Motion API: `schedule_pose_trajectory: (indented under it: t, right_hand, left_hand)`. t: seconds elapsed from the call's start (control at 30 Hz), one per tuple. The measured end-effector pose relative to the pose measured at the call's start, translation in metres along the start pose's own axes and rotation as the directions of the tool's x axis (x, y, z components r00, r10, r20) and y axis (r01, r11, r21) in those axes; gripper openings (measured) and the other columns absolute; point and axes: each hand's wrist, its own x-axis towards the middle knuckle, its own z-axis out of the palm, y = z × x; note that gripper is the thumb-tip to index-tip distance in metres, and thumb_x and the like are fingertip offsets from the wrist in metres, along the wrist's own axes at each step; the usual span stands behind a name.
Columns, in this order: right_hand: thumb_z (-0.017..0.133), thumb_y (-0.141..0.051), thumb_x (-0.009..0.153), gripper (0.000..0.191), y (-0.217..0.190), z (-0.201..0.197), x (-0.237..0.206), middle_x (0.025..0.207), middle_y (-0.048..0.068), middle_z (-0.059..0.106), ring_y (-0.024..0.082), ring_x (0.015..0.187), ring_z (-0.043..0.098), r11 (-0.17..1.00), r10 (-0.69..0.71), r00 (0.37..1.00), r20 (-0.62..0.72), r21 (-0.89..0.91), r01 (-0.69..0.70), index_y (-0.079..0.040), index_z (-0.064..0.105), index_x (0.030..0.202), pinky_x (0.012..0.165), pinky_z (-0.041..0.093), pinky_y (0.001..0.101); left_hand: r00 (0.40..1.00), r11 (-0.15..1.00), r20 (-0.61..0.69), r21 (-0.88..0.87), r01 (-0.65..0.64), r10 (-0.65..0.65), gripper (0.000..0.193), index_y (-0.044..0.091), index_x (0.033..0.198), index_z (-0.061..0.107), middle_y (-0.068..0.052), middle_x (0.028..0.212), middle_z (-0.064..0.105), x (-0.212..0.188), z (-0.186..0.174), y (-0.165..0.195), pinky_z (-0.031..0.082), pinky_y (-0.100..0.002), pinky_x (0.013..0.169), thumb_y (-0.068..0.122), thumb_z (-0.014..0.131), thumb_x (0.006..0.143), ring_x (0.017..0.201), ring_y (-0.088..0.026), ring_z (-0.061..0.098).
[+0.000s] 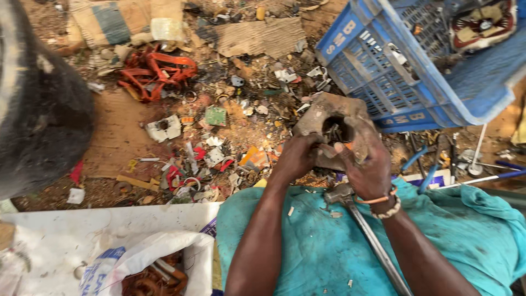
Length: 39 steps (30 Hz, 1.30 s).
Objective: The person sits on the ground and hammers coils of copper wire on a stone anvil to flatten them, then tears apart the flattened wire pieces by hand and drops them into a white sack. They repeat the hammering and tearing cycle, occasionally picking wire pieces from the ground and the sack.
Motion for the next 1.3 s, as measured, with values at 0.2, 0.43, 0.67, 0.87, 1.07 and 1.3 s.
schedule_pose_trajectory:
  t: [0.2,0.43,0.67,0.87,1.07,1.3]
  right_hand:
    - [0.084,-0.029,0.079,0.061,0.074,-0.003,-0.009,0.128,0.016,0.07,0.04,0.133,0.054,0.929,-0.169,0.941,0.293,-0.273,0.251,-0.008,0.065,0.133,0.111,0.04,0.051]
    - [0.076,-0.014,0.086,0.036,0.09,-0.01,0.001,0.113,0.009,0.074,0.028,0.117,0.065,0.948,-0.228,0.914,0.334,-0.139,0.287,-0.014,0.075,0.122,0.105,0.049,0.0455]
    - [0.07,-0.008,0.085,0.031,0.105,-0.016,0.01,0.105,0.009,0.073,0.031,0.107,0.065,0.952,-0.247,0.912,0.327,-0.092,0.291,-0.012,0.076,0.115,0.096,0.05,0.0457]
    - [0.071,-0.02,0.094,0.02,0.106,-0.012,0.014,0.102,0.014,0.07,0.035,0.104,0.062,0.984,-0.074,0.913,0.401,-0.122,0.133,-0.006,0.073,0.109,0.092,0.049,0.0468]
    - [0.065,-0.028,0.096,0.027,0.107,-0.014,0.011,0.089,0.009,0.07,0.021,0.075,0.071,0.933,0.335,0.78,0.528,-0.073,-0.352,-0.007,0.071,0.112,0.073,0.055,0.0388]
    - [0.071,-0.031,0.095,0.03,0.105,-0.006,-0.013,0.08,0.011,0.074,0.024,0.077,0.069,0.859,0.448,0.767,0.459,0.018,-0.512,-0.001,0.073,0.099,0.071,0.055,0.0397]
  left_hand:
    - [0.982,0.968,0.131,-0.194,0.158,-0.134,0.029,0.008,0.119,0.072,-0.017,0.105,0.076,0.005,-0.004,0.01,0.056,-0.044,0.081,0.009,0.07,0.09,0.093,-0.031,0.075]
    - [0.968,0.987,0.235,-0.11,0.12,-0.092,0.036,0.013,0.124,0.072,-0.015,0.118,0.073,0.007,-0.004,0.007,0.054,-0.042,0.092,0.007,0.072,0.089,0.106,-0.03,0.07]
    - [0.971,0.995,0.224,0.059,0.075,-0.086,0.027,0.013,0.115,0.078,-0.013,0.116,0.072,0.008,0.003,0.0,0.043,-0.048,0.1,0.012,0.074,0.088,0.112,-0.032,0.064]
    - [0.968,0.997,0.241,-0.001,0.076,-0.074,0.024,0.006,0.111,0.076,-0.014,0.108,0.074,0.011,0.002,0.0,0.049,-0.044,0.095,0.019,0.075,0.09,0.108,-0.031,0.063]
    - [0.956,0.98,0.254,-0.094,0.176,-0.148,0.024,0.007,0.11,0.076,-0.012,0.107,0.075,0.012,0.001,0.004,0.054,-0.041,0.088,0.021,0.071,0.092,0.099,-0.027,0.068]
    - [0.984,0.985,0.132,0.145,0.098,-0.118,0.021,0.012,0.103,0.08,-0.011,0.102,0.073,0.009,0.01,0.002,0.047,-0.05,0.097,0.023,0.077,0.084,0.105,-0.031,0.064]
